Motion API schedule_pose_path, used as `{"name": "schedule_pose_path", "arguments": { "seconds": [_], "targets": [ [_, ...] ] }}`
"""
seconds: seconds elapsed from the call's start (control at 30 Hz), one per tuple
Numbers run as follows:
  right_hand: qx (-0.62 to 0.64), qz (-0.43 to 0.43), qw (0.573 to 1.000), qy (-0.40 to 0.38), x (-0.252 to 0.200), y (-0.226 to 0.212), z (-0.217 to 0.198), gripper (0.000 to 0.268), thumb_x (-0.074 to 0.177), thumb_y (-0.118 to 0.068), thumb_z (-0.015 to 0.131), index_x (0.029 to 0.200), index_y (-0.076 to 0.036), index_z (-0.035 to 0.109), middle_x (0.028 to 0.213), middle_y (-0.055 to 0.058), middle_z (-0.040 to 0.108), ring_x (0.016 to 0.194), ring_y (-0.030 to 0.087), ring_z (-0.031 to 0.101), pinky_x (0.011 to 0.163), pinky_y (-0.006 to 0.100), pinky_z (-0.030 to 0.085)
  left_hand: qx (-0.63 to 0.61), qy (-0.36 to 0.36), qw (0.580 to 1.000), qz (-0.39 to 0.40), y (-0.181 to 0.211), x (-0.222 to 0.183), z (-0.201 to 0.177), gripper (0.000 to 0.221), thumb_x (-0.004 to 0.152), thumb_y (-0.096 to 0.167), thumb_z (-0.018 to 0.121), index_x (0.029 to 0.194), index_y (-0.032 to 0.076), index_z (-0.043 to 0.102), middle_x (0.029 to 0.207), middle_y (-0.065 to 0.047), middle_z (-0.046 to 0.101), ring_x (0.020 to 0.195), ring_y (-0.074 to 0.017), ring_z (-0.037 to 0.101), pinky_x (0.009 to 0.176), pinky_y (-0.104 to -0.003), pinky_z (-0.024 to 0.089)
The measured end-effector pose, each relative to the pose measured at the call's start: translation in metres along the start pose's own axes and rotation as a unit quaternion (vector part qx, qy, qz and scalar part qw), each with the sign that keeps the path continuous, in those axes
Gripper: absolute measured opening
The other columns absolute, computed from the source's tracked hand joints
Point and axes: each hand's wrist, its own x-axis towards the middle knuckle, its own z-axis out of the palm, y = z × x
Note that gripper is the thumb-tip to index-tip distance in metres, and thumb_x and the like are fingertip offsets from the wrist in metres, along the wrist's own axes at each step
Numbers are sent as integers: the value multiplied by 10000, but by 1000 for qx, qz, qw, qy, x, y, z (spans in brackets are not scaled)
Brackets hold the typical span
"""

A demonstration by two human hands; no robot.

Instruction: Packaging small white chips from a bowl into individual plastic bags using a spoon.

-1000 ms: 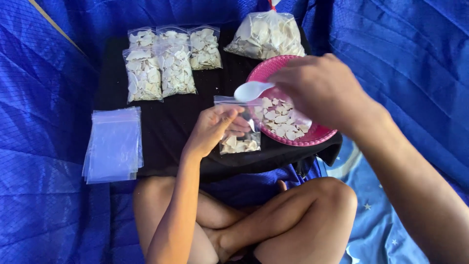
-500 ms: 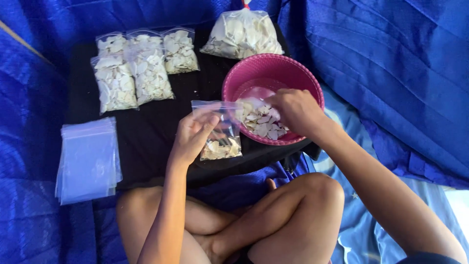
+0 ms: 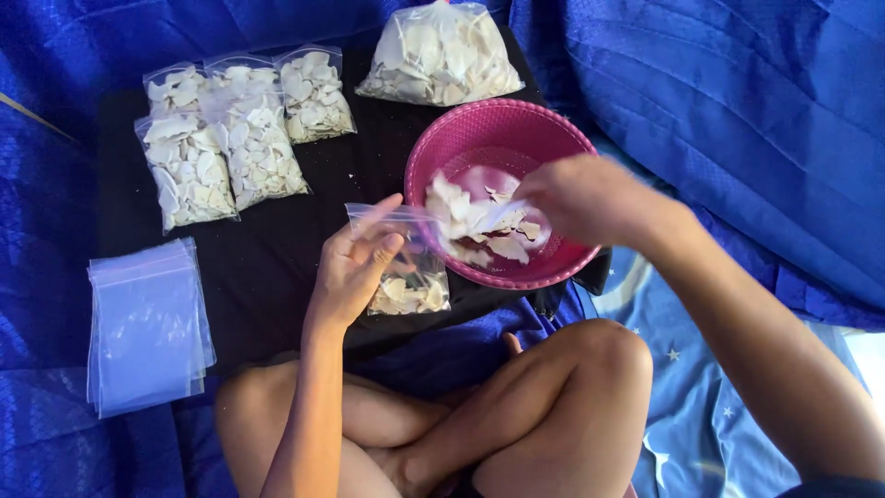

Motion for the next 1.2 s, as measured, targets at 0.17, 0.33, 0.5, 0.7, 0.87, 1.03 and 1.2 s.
{"name": "schedule_pose_path", "arguments": {
  "seconds": [0.17,0.33,0.5,0.7,0.87,1.03,1.2],
  "targets": [
    [-229,33,965,126,23,53,22,184,1008,-347,574,991,-308,753,889,-55,730,904,225,733,779,410,492,-23,11,1000,4,-6,3,-5,497,990,210,633,1447,38,540,1005,-180,682,876,-276,748,716,-419,691],
    [-170,9,980,103,26,15,36,142,939,-279,631,930,-320,766,852,-58,736,895,209,744,737,394,553,-36,12,999,12,-11,2,-6,505,999,214,619,1453,20,516,1005,-217,690,866,-312,755,696,-430,690],
    [124,-33,991,44,10,-7,18,184,932,-132,630,1035,-91,776,906,161,776,959,397,739,859,482,566,-63,31,997,11,-6,3,-1,435,1011,252,598,1358,-11,608,971,-218,728,869,-291,757,676,-421,693],
    [227,8,972,65,-7,-3,-11,244,938,-128,637,1148,-100,758,898,205,776,977,388,744,900,499,547,59,83,993,52,9,-1,11,201,951,230,731,1051,72,803,872,-127,803,879,-154,753,854,-333,602],
    [252,-33,965,59,-3,-16,-26,264,978,-106,608,1177,-116,781,949,157,791,956,314,751,946,432,555,49,96,992,69,4,-1,9,151,872,200,823,909,54,807,809,-105,790,811,-133,725,748,-318,618],
    [242,-88,966,37,1,-37,-30,280,976,-87,602,1193,-86,779,1032,172,792,1019,311,756,962,440,557,7,96,993,70,-6,0,9,207,787,193,901,826,38,769,711,-72,743,759,-73,642,684,-271,595],
    [228,-149,960,65,2,-48,-26,262,968,-45,608,1175,-28,769,1017,212,777,973,354,762,881,453,587,-34,98,994,32,-5,3,6,215,774,149,906,838,23,744,709,-88,748,724,-111,706,648,-280,626]
  ]
}}
